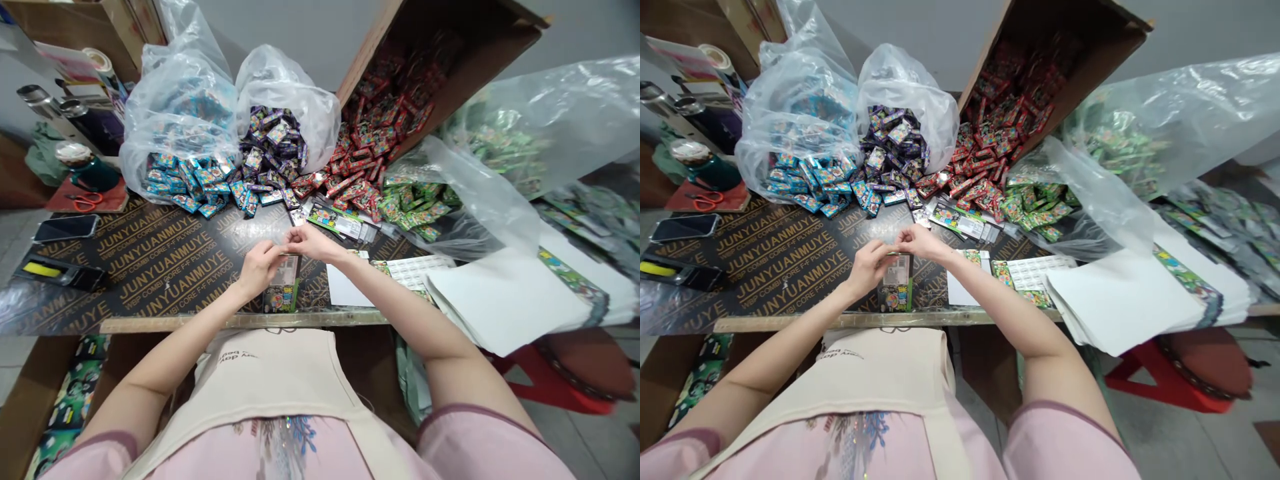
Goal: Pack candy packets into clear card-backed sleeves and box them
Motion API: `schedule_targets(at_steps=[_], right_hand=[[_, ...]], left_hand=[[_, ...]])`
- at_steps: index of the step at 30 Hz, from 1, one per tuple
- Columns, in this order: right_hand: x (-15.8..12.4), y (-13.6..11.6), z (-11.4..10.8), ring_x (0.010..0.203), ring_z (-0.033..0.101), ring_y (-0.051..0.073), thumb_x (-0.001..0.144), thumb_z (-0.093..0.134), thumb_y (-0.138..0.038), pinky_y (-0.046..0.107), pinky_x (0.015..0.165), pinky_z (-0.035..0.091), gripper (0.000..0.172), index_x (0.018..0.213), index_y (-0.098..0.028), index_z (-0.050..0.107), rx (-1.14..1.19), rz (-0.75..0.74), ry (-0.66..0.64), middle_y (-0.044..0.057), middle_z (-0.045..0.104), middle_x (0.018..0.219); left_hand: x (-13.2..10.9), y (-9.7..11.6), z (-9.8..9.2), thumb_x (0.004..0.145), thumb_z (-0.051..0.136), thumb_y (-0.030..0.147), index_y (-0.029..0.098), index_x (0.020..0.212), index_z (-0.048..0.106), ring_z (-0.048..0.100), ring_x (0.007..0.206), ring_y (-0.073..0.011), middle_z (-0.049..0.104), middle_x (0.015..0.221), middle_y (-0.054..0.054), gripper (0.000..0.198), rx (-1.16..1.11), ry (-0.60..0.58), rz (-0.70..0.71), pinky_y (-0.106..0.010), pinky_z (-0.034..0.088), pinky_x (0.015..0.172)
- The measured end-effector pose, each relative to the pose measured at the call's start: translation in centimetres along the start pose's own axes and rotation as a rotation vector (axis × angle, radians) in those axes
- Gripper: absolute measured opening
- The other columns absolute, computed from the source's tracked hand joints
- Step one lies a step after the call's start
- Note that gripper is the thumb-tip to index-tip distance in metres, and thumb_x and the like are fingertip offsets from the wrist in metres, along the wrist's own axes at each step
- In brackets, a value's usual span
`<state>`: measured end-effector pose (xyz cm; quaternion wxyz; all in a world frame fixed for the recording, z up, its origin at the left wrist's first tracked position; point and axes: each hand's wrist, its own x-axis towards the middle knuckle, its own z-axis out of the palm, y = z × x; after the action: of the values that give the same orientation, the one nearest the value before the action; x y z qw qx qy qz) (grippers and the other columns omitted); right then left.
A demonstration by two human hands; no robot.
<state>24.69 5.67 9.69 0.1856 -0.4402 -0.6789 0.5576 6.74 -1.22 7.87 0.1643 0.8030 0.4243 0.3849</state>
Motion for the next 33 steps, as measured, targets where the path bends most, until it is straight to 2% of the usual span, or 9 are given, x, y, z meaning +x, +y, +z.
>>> schedule_targets(at_steps=[5, 8, 12, 15, 20, 23, 27, 30, 33], right_hand=[[-2.1, 5.8, -5.4, 0.089, 0.054, 0.023, 0.076, 0.065, -0.022, 0.033, 0.075, 0.038, 0.020, 0.095, -0.015, 0.065, -0.622, 0.157, 0.505, 0.010, 0.062, 0.090], [-4.3, 9.5, -7.8, 0.100, 0.048, 0.031, 0.072, 0.068, -0.017, 0.039, 0.080, 0.033, 0.011, 0.082, -0.015, 0.070, -0.862, 0.288, 0.470, 0.014, 0.061, 0.093], [-5.7, 12.2, -7.6, 0.098, 0.048, 0.030, 0.073, 0.067, -0.019, 0.039, 0.080, 0.030, 0.006, 0.077, -0.015, 0.070, -0.860, 0.284, 0.407, 0.013, 0.061, 0.092], [-5.8, 12.9, -6.8, 0.097, 0.047, 0.028, 0.077, 0.062, -0.018, 0.037, 0.081, 0.028, 0.008, 0.071, -0.015, 0.066, -0.864, 0.238, 0.389, 0.012, 0.062, 0.091], [-6.2, 13.2, -6.0, 0.094, 0.047, 0.025, 0.081, 0.050, -0.010, 0.035, 0.082, 0.029, 0.013, 0.075, -0.015, 0.061, -0.863, 0.140, 0.358, 0.013, 0.062, 0.088], [-6.6, 13.7, -5.9, 0.082, 0.049, 0.023, 0.081, 0.045, -0.008, 0.032, 0.075, 0.031, 0.015, 0.081, -0.015, 0.058, -0.828, 0.133, 0.373, 0.012, 0.061, 0.083], [-7.1, 14.0, -6.4, 0.071, 0.051, 0.021, 0.082, 0.042, -0.011, 0.030, 0.067, 0.035, 0.015, 0.088, -0.017, 0.054, -0.738, 0.130, 0.434, 0.007, 0.060, 0.075], [-6.9, 12.6, -5.9, 0.081, 0.054, 0.022, 0.086, 0.038, -0.017, 0.031, 0.073, 0.039, 0.013, 0.090, -0.019, 0.051, -0.679, 0.095, 0.545, 0.009, 0.060, 0.083], [-5.8, 9.1, -3.3, 0.094, 0.056, 0.022, 0.089, 0.042, -0.031, 0.034, 0.080, 0.043, 0.018, 0.103, -0.020, 0.048, -0.431, -0.041, 0.738, 0.011, 0.060, 0.104]], left_hand=[[-0.3, -2.8, -2.4, 0.090, 0.050, 0.028, 0.020, 0.109, 0.067, 0.058, 0.082, -0.0193, 0.060, 0.088, -0.007, 0.027, 0.138, -0.145, -0.132, -0.031, 0.047, 0.076], [-0.4, -4.6, -3.5, 0.077, 0.067, 0.026, 0.020, 0.124, 0.058, 0.052, 0.113, -0.0344, 0.059, 0.116, -0.016, 0.048, 0.365, -0.270, -0.195, -0.051, 0.038, 0.097], [-0.4, -5.4, -1.9, 0.053, 0.085, 0.018, 0.027, 0.127, 0.053, 0.030, 0.134, -0.0412, 0.044, 0.140, -0.016, 0.081, 0.384, -0.645, 0.046, -0.065, 0.010, 0.108], [-0.1, -5.8, 0.4, 0.045, 0.089, 0.020, 0.024, 0.120, 0.055, 0.046, 0.120, -0.0371, 0.055, 0.123, -0.015, 0.082, 0.344, -0.911, 0.121, -0.060, 0.021, 0.104], [1.2, -6.0, 1.8, 0.043, 0.088, 0.025, 0.018, 0.108, 0.055, 0.055, 0.098, -0.0284, 0.060, 0.102, -0.009, 0.073, 0.271, -0.991, 0.095, -0.033, 0.041, 0.083], [2.3, -5.2, 0.4, 0.060, 0.078, 0.017, 0.020, 0.116, 0.054, 0.058, 0.083, -0.0208, 0.060, 0.088, -0.002, 0.061, 0.056, -0.926, 0.039, -0.025, 0.041, 0.073], [3.5, -3.9, -2.2, 0.083, 0.058, 0.020, 0.024, 0.122, 0.057, 0.057, 0.085, -0.0177, 0.058, 0.093, -0.003, 0.039, -0.193, -0.597, 0.004, -0.027, 0.042, 0.078], [2.9, -3.8, -3.0, 0.083, 0.059, 0.028, 0.019, 0.105, 0.066, 0.057, 0.088, -0.0182, 0.061, 0.093, -0.005, 0.024, -0.393, -0.345, -0.136, -0.029, 0.044, 0.081], [1.1, -4.2, -2.5, 0.076, 0.066, 0.031, 0.016, 0.097, 0.065, 0.060, 0.084, -0.0177, 0.064, 0.091, -0.006, 0.026, -0.566, -0.154, -0.336, -0.029, 0.047, 0.078]])
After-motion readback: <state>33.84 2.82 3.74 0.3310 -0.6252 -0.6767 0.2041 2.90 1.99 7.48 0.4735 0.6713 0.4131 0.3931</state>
